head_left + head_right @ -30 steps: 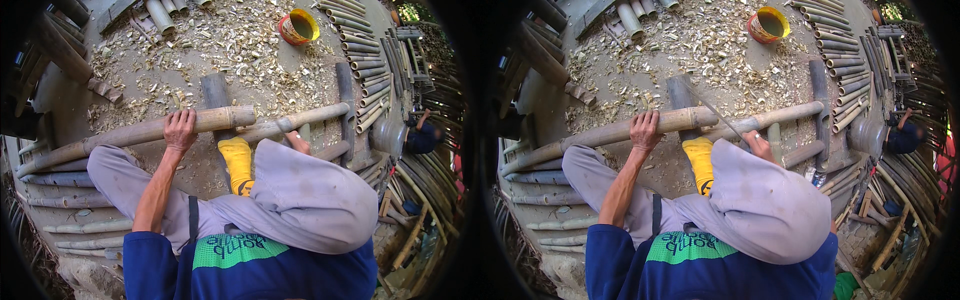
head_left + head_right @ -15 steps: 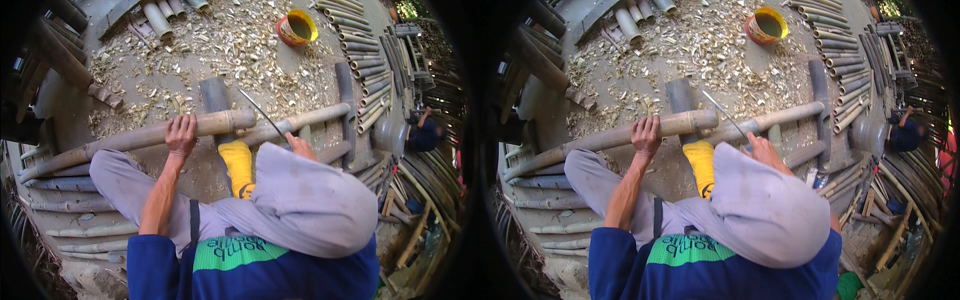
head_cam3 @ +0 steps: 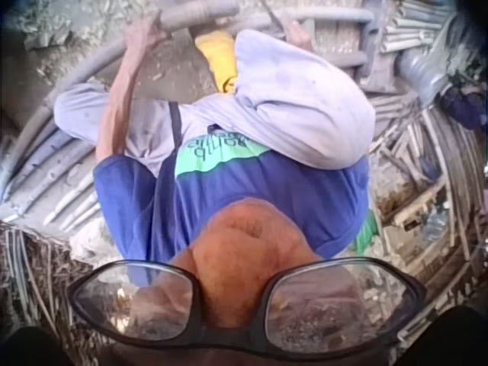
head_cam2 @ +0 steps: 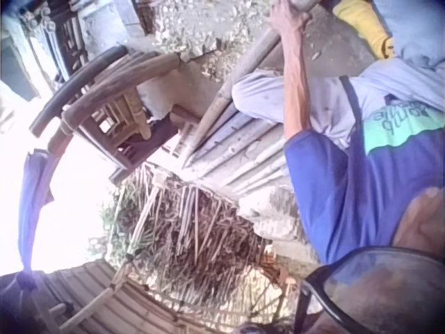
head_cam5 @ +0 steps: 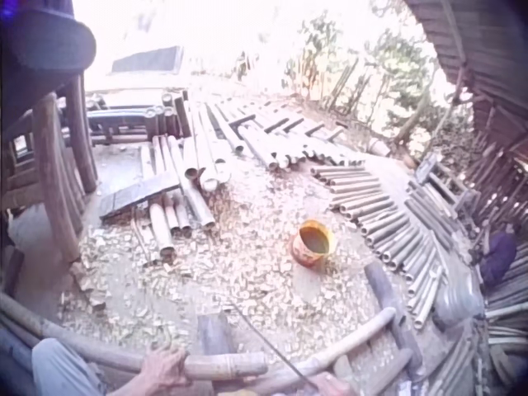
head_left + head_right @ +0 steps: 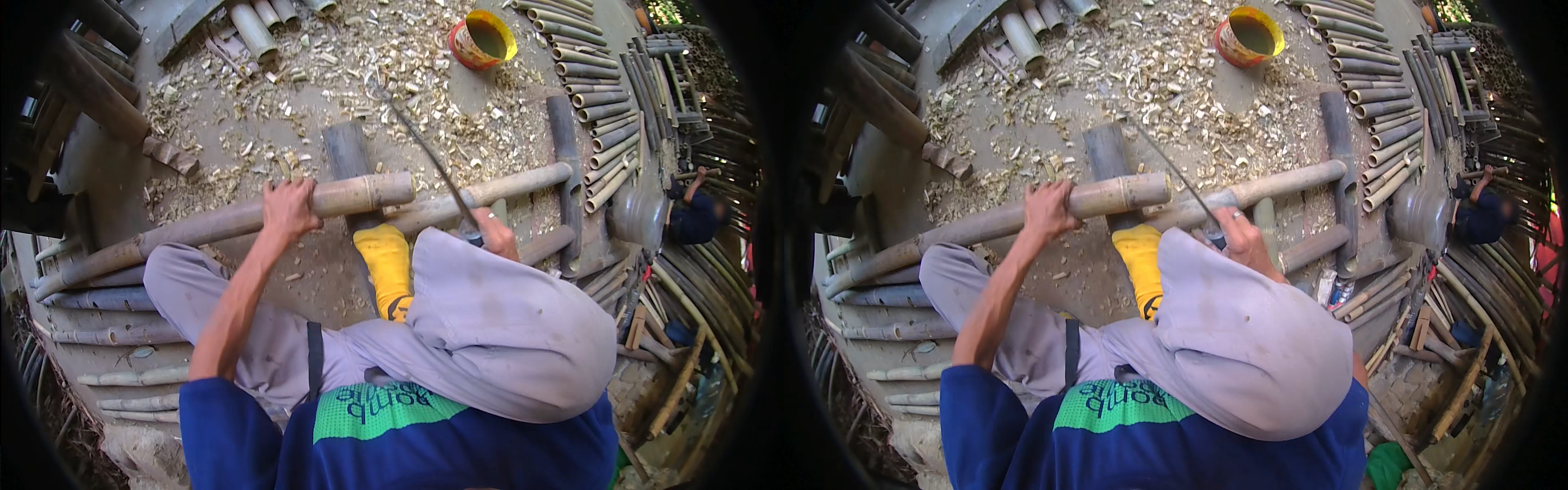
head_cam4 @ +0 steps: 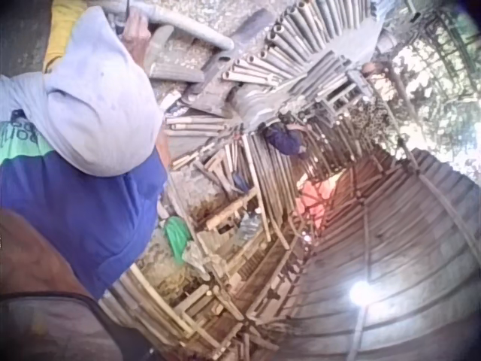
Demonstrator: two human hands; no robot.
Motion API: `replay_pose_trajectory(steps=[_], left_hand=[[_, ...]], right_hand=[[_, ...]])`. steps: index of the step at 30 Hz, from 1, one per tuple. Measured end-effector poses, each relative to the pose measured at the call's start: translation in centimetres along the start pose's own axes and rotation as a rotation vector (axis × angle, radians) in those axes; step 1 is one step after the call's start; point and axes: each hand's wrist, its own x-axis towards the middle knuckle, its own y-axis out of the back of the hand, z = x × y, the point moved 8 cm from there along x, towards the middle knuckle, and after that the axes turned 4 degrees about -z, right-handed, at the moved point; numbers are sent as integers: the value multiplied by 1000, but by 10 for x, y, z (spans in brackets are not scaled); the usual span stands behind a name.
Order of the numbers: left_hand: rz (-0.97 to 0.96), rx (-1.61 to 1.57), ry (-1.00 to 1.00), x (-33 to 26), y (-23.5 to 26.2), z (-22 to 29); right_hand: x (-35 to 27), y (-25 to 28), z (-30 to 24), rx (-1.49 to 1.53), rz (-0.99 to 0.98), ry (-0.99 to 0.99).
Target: The person sits on the ground and uses a curved knife to hollow out and smooth the interior of a bamboo segment. They then switch to a long bamboo pole, using the knife to scrape and smooth its exterior surface.
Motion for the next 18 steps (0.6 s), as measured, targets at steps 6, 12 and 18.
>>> replay_pose_trajectory(steps=[6, 12, 18], left_hand=[[23, -13, -38, 3, -15, -2], [82, 25, -9, -8, -13, -2], [159, 20, -26, -4, -5, 3]], right_hand=[[-21, -31, 52, -146, -213, -136], [-4, -14, 11, 24, 32, -14], [-27, -36, 46, -221, -162, -89]])
